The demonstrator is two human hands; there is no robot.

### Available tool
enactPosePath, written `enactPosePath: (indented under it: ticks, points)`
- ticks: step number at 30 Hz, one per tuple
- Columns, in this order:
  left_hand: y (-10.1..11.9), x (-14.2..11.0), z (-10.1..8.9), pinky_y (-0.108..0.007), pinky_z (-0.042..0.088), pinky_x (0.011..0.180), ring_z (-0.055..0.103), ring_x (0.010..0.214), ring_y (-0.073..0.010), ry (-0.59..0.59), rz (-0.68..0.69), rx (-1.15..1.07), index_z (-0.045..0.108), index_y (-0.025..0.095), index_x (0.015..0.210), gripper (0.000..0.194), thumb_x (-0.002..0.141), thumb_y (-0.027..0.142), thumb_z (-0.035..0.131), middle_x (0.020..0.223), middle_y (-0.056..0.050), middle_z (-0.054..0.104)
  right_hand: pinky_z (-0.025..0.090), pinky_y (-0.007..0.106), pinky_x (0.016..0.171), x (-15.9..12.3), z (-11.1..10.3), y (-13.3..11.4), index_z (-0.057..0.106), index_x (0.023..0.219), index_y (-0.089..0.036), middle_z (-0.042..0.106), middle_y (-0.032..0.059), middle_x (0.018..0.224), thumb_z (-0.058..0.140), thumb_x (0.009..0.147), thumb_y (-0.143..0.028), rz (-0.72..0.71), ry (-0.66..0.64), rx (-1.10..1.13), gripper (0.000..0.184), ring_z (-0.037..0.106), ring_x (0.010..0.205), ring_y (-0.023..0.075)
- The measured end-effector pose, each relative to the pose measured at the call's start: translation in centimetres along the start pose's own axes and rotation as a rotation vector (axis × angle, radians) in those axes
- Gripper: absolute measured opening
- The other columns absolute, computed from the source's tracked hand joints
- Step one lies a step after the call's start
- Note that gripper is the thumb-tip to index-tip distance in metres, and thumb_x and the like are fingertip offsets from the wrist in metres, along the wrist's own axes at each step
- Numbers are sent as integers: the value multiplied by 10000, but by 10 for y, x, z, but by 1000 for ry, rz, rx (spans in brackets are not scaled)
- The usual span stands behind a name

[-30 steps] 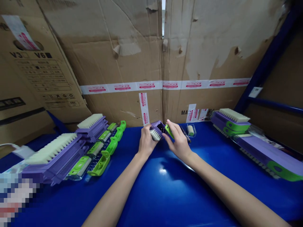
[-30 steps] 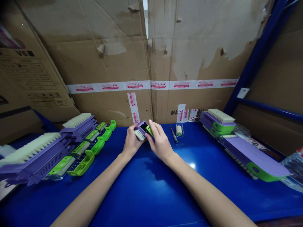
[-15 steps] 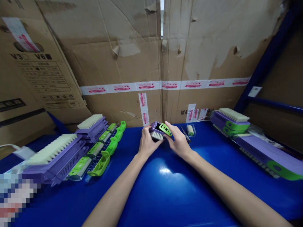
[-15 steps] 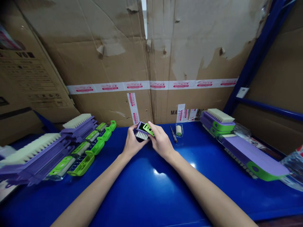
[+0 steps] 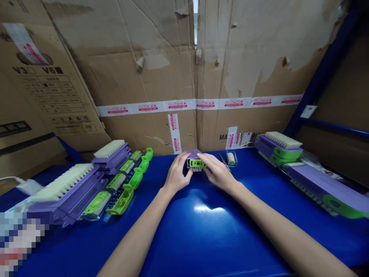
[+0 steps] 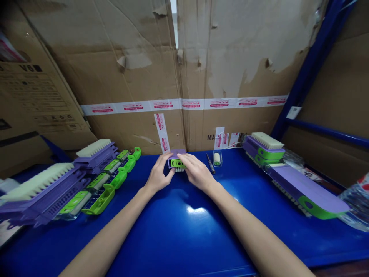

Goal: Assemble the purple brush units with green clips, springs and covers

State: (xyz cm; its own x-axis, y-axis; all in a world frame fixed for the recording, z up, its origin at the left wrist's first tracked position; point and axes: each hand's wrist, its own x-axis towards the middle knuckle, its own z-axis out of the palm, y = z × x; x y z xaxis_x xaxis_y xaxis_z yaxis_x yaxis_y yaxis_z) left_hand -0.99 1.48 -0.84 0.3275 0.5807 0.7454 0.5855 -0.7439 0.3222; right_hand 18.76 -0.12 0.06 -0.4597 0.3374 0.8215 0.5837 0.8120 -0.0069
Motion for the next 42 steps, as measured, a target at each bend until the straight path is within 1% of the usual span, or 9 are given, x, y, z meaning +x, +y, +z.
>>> enactPosePath:
  ticks: [4, 8, 11, 17, 21, 25, 30, 36, 42]
  points:
    - [-5, 0, 2, -439, 419, 1040, 503, 1215, -225, 6, 13, 6, 491, 207, 1228, 421, 813, 174, 553, 1265, -96, 563, 521, 417, 925, 0, 0, 2, 384, 1397, -190, 611, 133, 1204, 458, 887, -145, 0, 9, -44, 517, 556, 1152, 222]
    - [-8, 0, 5, -426, 422, 1042, 506, 1222, -214, 14, 5, -6, 499, 208, 1233, 415, 824, 186, 561, 1269, -91, 575, 513, 417, 894, 2, -1, 2, 519, 1283, -176, 660, 119, 1139, 499, 884, -164, -51, 66, -109, 399, 589, 1098, 230]
    - [-8, 2, 5, -421, 424, 1041, 515, 1219, -215, 24, -43, -42, 505, 207, 1238, 430, 814, 188, 579, 1275, -90, 578, 481, 424, 891, 4, -2, -1, 573, 1214, -185, 674, 102, 1120, 510, 886, -159, -49, 76, -147, 335, 603, 1052, 225]
    - [-3, 7, -1, -383, 444, 1023, 558, 1178, -206, -18, -169, -173, 533, 213, 1231, 450, 789, 165, 603, 1261, -63, 602, 449, 392, 847, 7, -4, -6, 551, 1249, -222, 699, 74, 1058, 545, 868, -138, -23, 173, -126, 390, 595, 998, 211]
    - [3, 9, -1, -373, 460, 1006, 572, 1161, -208, -51, -193, -227, 553, 240, 1222, 447, 783, 186, 623, 1244, -35, 618, 445, 397, 855, 6, 0, -8, 565, 1243, -246, 699, 67, 1047, 533, 879, -164, 18, 150, -126, 374, 592, 1006, 215]
    - [8, 11, -1, -378, 461, 1006, 580, 1150, -217, -60, -212, -249, 575, 232, 1214, 436, 783, 219, 643, 1239, -41, 621, 456, 418, 869, 7, 4, -9, 567, 1250, -232, 677, 98, 1069, 535, 881, -200, 99, 158, -138, 372, 583, 1041, 232]
    - [8, 14, -3, -393, 468, 1000, 591, 1135, -227, -47, -237, -244, 588, 248, 1211, 452, 767, 216, 661, 1217, -29, 634, 481, 421, 889, 8, 5, -10, 555, 1274, -253, 648, 101, 1112, 525, 879, -213, 171, 175, -39, 399, 581, 1065, 232]
    - [8, 15, -3, -388, 457, 1015, 578, 1153, -226, -59, -235, -248, 596, 232, 1205, 452, 760, 219, 671, 1226, -34, 628, 488, 404, 860, 10, 1, -9, 593, 1216, -237, 665, 95, 1043, 506, 882, -162, 123, 202, -9, 354, 594, 1000, 210]
    - [8, 16, -3, -395, 459, 1014, 589, 1137, -225, -57, -229, -239, 604, 244, 1194, 447, 754, 206, 672, 1212, -25, 637, 473, 414, 840, 15, -6, -9, 572, 1231, -256, 680, 80, 1021, 486, 892, -166, 50, 144, -15, 361, 594, 952, 207]
